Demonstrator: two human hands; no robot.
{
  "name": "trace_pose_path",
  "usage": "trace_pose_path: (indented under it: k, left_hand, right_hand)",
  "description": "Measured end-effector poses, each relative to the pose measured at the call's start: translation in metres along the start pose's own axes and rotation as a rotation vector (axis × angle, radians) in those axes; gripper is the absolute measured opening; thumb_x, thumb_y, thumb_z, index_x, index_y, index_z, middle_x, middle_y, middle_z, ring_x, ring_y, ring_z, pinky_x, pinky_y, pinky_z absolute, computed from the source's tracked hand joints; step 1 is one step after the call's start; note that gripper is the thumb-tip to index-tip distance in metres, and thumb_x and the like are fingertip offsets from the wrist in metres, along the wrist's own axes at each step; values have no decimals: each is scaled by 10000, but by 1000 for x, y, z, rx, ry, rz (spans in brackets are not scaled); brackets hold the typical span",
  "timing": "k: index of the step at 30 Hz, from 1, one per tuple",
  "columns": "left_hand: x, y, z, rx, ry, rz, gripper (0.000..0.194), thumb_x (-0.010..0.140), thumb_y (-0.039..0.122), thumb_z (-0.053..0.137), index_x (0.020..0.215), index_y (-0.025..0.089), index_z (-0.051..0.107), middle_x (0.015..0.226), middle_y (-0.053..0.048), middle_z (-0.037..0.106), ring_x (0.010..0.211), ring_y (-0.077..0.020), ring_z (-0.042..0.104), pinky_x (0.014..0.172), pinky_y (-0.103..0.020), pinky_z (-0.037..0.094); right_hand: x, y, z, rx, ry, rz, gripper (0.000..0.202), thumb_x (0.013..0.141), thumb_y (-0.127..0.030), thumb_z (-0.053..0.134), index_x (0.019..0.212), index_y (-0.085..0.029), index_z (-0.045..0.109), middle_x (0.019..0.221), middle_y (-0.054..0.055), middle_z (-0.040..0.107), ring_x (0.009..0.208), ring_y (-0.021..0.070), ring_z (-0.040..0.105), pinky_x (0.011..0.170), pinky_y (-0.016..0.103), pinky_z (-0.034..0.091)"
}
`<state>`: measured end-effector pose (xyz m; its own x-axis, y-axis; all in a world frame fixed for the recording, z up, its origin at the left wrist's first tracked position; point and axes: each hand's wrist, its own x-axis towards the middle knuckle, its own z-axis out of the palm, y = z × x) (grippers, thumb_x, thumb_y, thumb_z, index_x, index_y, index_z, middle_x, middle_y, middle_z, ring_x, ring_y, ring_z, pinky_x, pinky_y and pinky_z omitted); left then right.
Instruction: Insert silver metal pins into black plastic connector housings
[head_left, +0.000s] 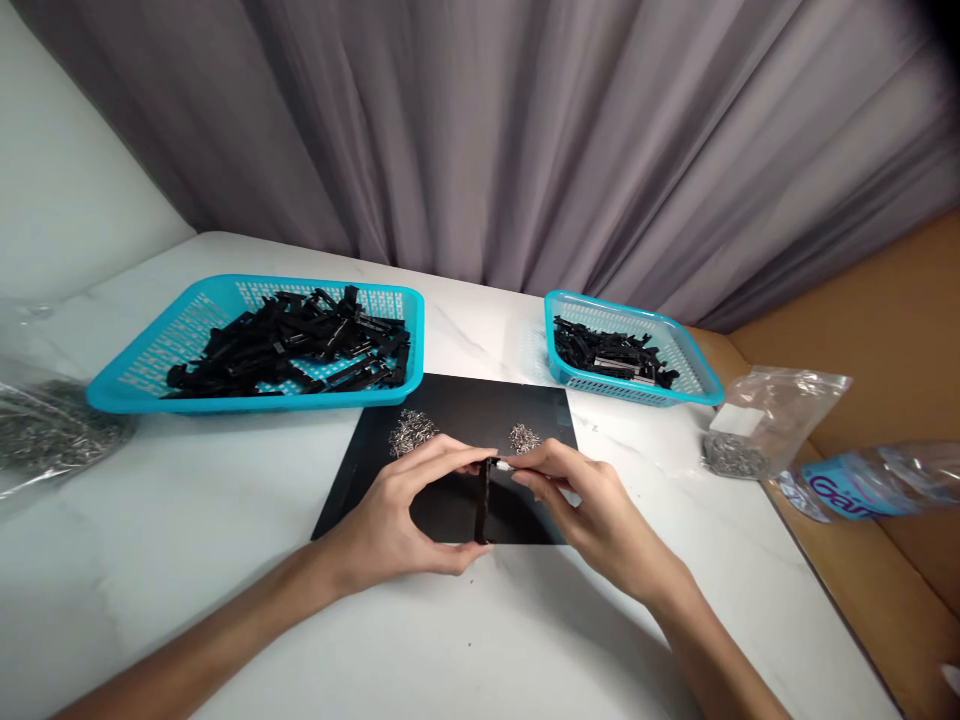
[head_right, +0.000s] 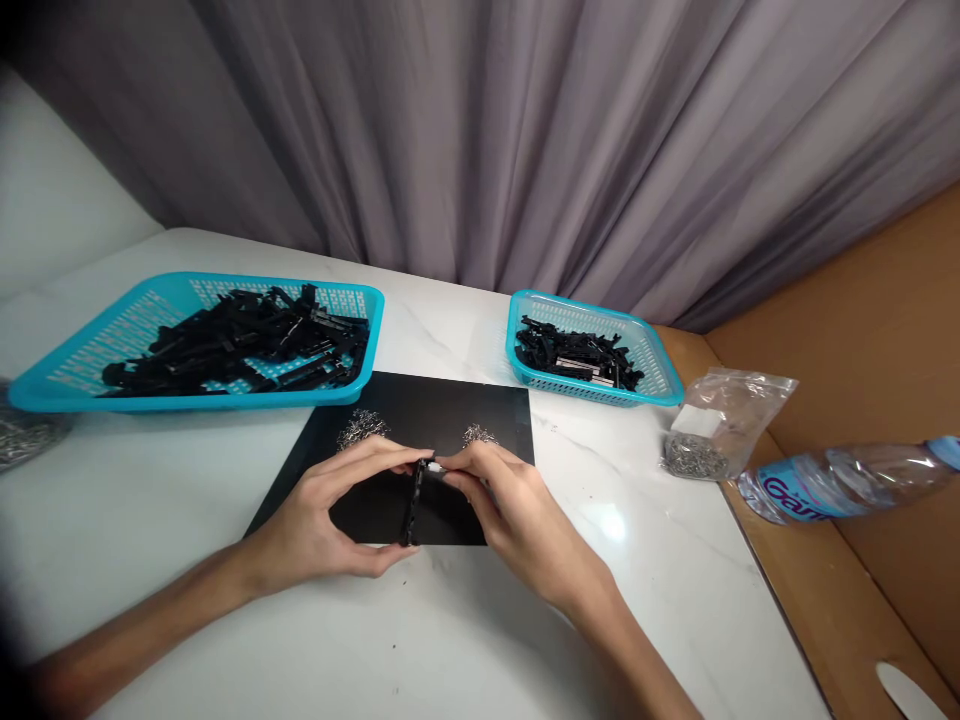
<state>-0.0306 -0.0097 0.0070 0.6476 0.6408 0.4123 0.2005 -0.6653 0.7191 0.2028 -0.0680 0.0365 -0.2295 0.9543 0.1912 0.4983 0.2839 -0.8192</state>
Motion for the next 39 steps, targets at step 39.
trace_pose_path:
  k: [39]
  left_hand:
    - [6,-4,-92,608,294,-105,194,1019,327,519,897,225,630,793,-9,633,806,-205,606,826,-362,451]
  right_hand:
    - [47,72,-77,-663,694,7,468,1002,-592,424,978,-180,646,904,159,679,898,341,594,822,492,485]
